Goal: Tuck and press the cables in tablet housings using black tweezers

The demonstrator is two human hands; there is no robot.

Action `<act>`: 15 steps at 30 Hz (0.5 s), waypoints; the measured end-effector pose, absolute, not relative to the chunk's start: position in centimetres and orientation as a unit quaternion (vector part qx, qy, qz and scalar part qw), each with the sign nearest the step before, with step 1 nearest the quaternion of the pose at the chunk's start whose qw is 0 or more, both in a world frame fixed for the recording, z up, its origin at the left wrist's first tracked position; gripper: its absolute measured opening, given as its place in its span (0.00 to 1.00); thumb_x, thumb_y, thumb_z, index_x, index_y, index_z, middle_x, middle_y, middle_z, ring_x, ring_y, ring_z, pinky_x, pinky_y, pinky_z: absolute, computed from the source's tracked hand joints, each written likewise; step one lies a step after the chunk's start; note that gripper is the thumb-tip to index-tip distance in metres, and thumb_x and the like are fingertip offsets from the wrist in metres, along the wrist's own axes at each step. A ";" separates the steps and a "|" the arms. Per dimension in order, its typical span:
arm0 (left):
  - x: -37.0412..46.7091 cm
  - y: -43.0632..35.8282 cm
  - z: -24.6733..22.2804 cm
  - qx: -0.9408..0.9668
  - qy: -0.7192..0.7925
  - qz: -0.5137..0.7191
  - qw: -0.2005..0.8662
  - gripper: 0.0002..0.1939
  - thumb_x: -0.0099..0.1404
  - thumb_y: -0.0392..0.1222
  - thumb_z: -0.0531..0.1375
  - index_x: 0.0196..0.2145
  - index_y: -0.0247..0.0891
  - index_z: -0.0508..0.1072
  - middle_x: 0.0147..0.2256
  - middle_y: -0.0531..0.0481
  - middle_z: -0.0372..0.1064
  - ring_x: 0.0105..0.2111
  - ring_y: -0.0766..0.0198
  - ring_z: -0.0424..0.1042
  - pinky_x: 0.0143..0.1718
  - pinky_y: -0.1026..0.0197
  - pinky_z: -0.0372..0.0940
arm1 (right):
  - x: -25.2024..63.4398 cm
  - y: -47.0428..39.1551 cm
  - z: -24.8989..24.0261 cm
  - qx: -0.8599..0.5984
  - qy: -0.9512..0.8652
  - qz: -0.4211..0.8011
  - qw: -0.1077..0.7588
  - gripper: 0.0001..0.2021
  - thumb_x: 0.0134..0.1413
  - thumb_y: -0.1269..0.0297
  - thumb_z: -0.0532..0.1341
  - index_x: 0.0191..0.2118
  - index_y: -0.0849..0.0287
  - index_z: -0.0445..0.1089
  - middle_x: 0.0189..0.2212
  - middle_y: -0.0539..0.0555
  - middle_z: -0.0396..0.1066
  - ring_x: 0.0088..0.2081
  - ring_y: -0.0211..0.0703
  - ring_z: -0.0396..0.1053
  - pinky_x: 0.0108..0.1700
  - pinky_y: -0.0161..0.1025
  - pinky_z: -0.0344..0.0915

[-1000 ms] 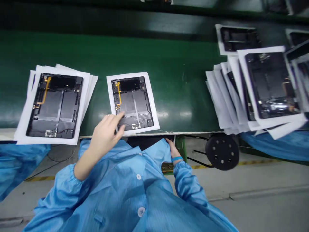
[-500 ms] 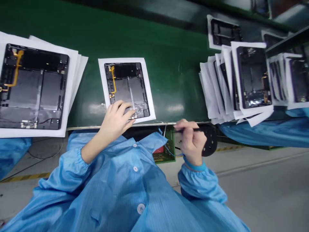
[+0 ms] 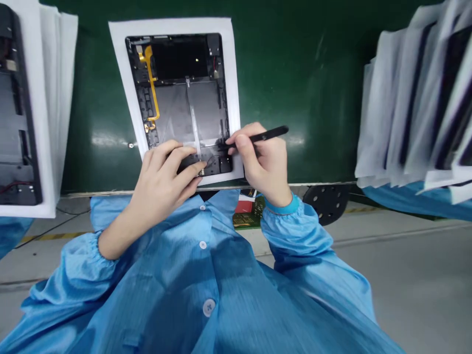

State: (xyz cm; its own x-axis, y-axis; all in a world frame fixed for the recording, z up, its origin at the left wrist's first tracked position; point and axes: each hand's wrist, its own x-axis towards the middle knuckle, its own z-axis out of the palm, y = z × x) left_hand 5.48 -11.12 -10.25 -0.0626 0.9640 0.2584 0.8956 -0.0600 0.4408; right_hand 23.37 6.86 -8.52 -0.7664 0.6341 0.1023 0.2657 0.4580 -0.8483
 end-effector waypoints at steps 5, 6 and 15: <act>5.7 -11.0 -9.7 0.661 0.699 0.250 0.113 0.12 0.80 0.43 0.62 0.58 0.42 0.79 0.60 0.41 0.76 0.62 0.45 0.72 0.57 0.42 0.66 | 23.2 7.2 -8.4 -0.293 -0.805 0.486 0.172 0.22 0.80 0.46 0.56 0.38 0.54 0.77 0.36 0.49 0.78 0.36 0.39 0.79 0.47 0.40 0.74; 5.7 -11.0 -9.6 0.656 0.703 0.249 0.116 0.12 0.80 0.43 0.62 0.58 0.43 0.79 0.60 0.41 0.76 0.62 0.46 0.72 0.56 0.42 0.66 | 23.2 7.3 -8.4 -0.294 -0.802 0.492 0.168 0.23 0.80 0.44 0.57 0.38 0.54 0.77 0.36 0.49 0.77 0.37 0.39 0.79 0.48 0.41 0.75; 5.8 -11.1 -9.5 0.651 0.707 0.247 0.122 0.12 0.81 0.43 0.62 0.58 0.48 0.79 0.61 0.44 0.76 0.66 0.44 0.70 0.60 0.36 0.63 | 22.9 7.2 -8.1 -0.313 -0.779 0.512 0.184 0.26 0.77 0.38 0.57 0.36 0.56 0.74 0.32 0.47 0.72 0.31 0.35 0.76 0.40 0.36 0.72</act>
